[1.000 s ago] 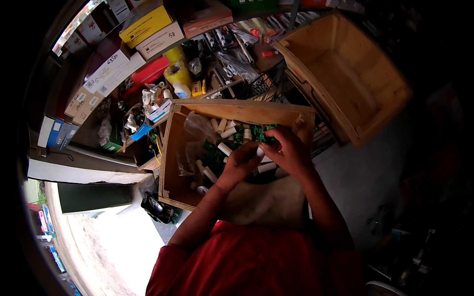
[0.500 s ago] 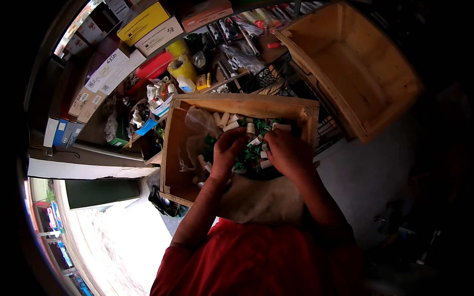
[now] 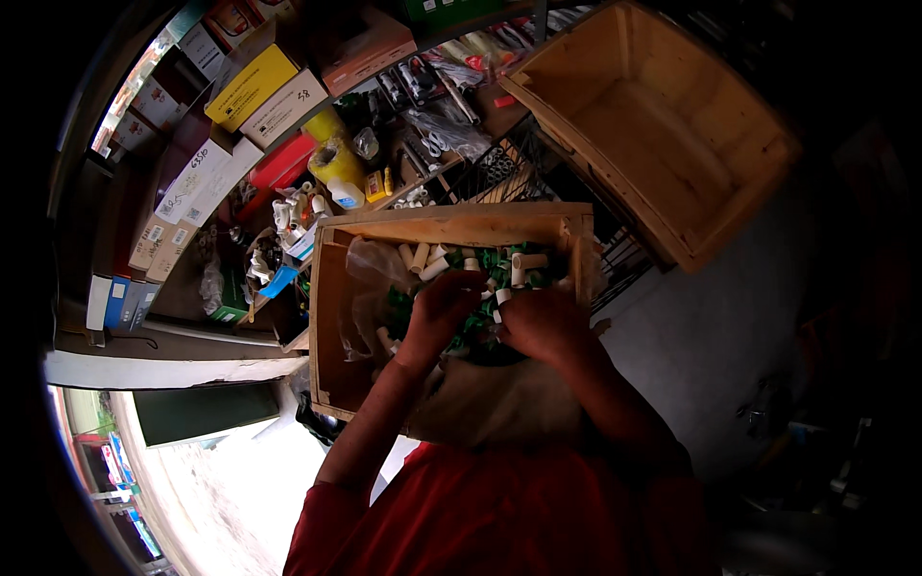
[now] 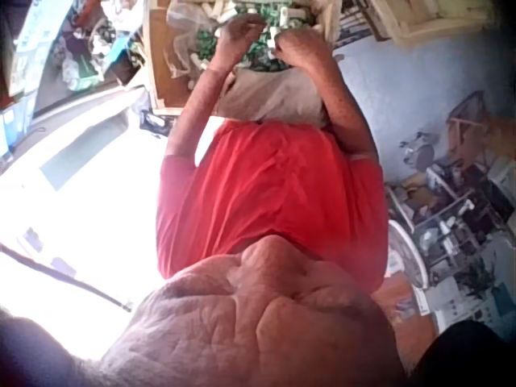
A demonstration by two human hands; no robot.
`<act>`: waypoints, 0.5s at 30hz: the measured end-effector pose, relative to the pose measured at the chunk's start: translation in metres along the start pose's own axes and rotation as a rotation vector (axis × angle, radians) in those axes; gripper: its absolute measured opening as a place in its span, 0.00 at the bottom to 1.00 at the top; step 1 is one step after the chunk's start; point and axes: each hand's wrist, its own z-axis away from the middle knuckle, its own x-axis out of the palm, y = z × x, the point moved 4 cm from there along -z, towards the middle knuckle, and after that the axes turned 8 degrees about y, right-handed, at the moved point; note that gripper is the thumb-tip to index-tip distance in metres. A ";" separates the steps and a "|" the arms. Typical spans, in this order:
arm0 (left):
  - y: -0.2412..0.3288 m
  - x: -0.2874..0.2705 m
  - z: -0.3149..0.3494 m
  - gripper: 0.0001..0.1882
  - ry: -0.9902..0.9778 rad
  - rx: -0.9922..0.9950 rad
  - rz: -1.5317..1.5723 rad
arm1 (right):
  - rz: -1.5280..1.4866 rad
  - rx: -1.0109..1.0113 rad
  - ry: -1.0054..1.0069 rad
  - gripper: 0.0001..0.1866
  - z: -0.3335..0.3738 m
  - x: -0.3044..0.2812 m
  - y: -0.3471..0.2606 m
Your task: The person repeatedly picks up white cylindrical pipe fittings and green plastic connectors from a wooden crate. They align and press the green connectors onto the white fittings by hand, then place the assembled units back into the crate. The process is repetitive and performed entirely by hand without tools.
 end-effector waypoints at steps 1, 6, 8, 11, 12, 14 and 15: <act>0.006 0.002 -0.006 0.12 -0.032 0.052 -0.086 | -0.025 -0.003 0.009 0.12 0.000 0.001 0.000; -0.034 0.009 -0.053 0.13 0.010 0.296 -0.595 | -0.112 -0.012 0.041 0.12 -0.001 0.006 0.003; -0.055 0.015 -0.064 0.19 -0.065 0.368 -0.680 | -0.090 -0.019 0.060 0.12 -0.001 0.006 0.003; -0.078 0.028 -0.067 0.22 -0.020 0.341 -0.844 | -0.074 -0.039 0.076 0.12 0.001 0.008 0.005; -0.080 0.032 -0.068 0.25 -0.024 0.341 -0.897 | -0.072 -0.038 0.091 0.13 0.002 0.006 0.004; -0.084 0.035 -0.071 0.24 -0.022 0.328 -0.929 | -0.089 -0.036 0.125 0.13 0.002 0.005 0.005; -0.085 0.035 -0.073 0.24 -0.018 0.321 -0.945 | -0.107 -0.034 0.146 0.13 0.002 0.004 0.005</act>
